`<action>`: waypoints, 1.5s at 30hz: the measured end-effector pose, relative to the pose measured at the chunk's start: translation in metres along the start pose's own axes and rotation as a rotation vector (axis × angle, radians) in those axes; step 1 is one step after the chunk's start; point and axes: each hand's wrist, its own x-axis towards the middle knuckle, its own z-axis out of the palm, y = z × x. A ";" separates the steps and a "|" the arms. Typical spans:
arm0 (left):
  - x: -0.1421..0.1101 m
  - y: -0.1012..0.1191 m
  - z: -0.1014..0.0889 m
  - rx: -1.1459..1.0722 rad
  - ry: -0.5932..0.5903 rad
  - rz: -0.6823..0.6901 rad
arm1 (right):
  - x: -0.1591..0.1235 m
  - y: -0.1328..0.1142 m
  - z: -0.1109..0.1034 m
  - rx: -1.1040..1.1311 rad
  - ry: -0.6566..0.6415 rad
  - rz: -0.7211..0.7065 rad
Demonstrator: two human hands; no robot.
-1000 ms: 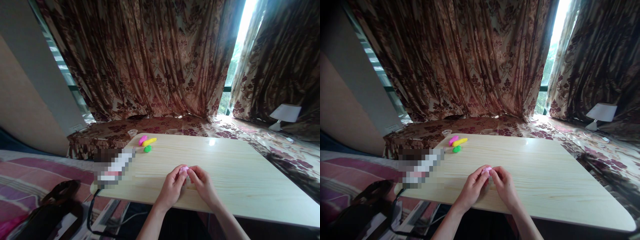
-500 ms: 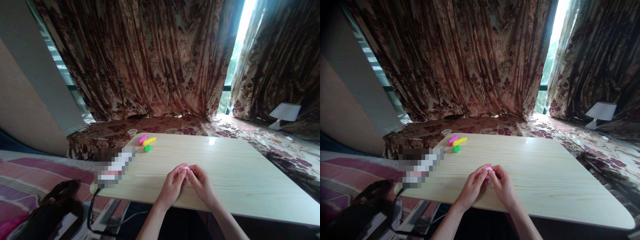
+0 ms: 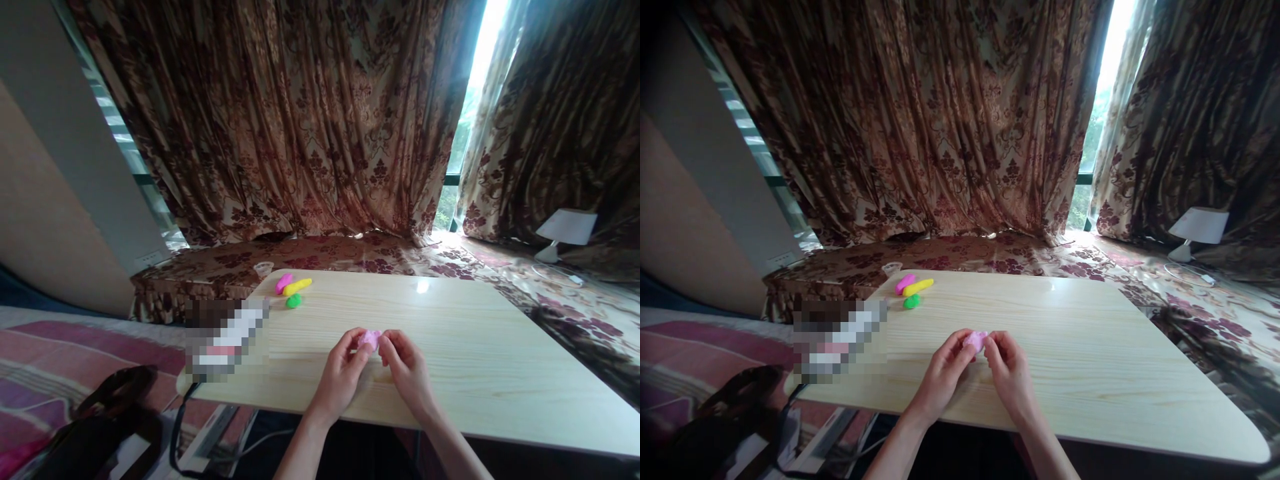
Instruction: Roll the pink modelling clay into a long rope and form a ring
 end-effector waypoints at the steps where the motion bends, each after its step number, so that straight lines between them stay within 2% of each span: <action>1: 0.000 0.000 0.000 -0.001 0.005 0.002 | 0.000 0.001 0.000 0.006 -0.004 0.002; 9: -0.001 -0.005 0.002 -0.038 0.007 -0.010 | 0.000 0.002 0.003 0.029 -0.081 0.008; 16: -0.001 -0.006 -0.001 -0.078 0.035 -0.017 | -0.001 0.009 0.002 -0.014 -0.044 0.007; 20: 0.000 -0.010 -0.004 -0.096 0.101 -0.019 | 0.000 0.009 -0.002 -0.044 0.014 -0.006; 23: 0.002 -0.012 -0.004 -0.092 0.137 -0.015 | -0.002 0.000 -0.003 -0.079 0.021 -0.059; 29: 0.002 -0.007 -0.003 -0.080 0.125 -0.009 | -0.004 -0.010 0.002 -0.253 -0.120 -0.265; 36: -0.001 -0.003 -0.002 -0.086 0.131 -0.019 | -0.001 0.000 0.003 -0.288 -0.122 -0.260; 45: 0.000 -0.005 -0.003 -0.047 0.117 -0.043 | -0.003 -0.007 0.006 -0.342 -0.128 -0.245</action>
